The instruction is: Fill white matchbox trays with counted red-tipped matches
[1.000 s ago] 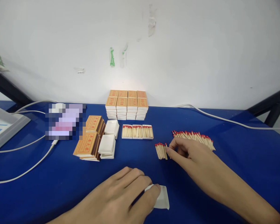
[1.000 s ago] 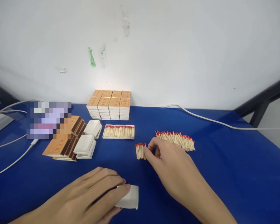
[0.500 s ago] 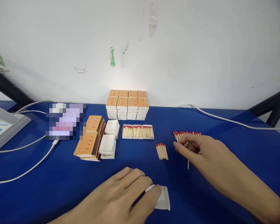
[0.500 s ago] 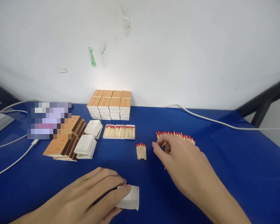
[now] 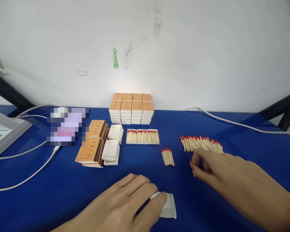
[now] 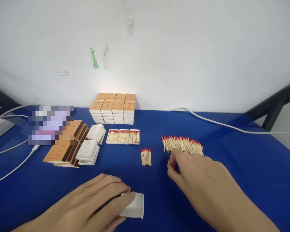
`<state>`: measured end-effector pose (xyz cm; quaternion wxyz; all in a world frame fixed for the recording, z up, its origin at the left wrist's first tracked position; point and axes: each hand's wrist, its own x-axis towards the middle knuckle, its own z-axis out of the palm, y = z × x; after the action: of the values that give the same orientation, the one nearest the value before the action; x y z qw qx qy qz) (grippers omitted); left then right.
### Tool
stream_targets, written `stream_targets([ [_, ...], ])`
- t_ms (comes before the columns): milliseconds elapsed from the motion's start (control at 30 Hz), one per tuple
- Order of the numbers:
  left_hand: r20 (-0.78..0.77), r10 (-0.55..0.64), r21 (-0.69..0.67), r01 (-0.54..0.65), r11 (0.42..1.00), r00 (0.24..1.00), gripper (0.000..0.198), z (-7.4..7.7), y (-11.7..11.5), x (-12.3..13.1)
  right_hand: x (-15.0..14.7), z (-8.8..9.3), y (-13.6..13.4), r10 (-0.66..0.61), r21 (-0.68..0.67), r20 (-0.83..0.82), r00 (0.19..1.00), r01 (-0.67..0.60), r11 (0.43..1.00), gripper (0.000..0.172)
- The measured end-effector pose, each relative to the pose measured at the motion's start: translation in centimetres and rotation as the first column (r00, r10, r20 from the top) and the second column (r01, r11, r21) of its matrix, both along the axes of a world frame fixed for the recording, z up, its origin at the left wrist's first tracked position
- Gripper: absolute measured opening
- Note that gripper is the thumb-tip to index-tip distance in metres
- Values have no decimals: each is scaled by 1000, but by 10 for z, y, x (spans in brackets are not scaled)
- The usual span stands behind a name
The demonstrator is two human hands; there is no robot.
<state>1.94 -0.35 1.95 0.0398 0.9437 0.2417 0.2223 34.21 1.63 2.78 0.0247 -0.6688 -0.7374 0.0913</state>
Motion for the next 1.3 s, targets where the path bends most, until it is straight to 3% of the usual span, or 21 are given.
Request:
stream_targets([
  [267, 28, -32, -16, 33, 999, 999, 29, 0, 1, -1, -26, 7, 9, -34, -36, -198, 980, 27, 999, 28],
  [600, 21, -18, -20, 19, 1000, 1000, 30, 1, 0, 0, -43, 9, 18, -110, -129, -434, 894, 60, 990, 27],
  [1200, 23, -28, -15, 29, 999, 999, 30, -3, -1, -1, -45, 13, 20, -124, -52, -409, 904, 113, 992, 40],
  [1300, 24, -26, -11, 26, 1000, 999, 29, -2, -1, -1, -42, 15, 23, -176, -5, -343, 922, 186, 983, 40],
])
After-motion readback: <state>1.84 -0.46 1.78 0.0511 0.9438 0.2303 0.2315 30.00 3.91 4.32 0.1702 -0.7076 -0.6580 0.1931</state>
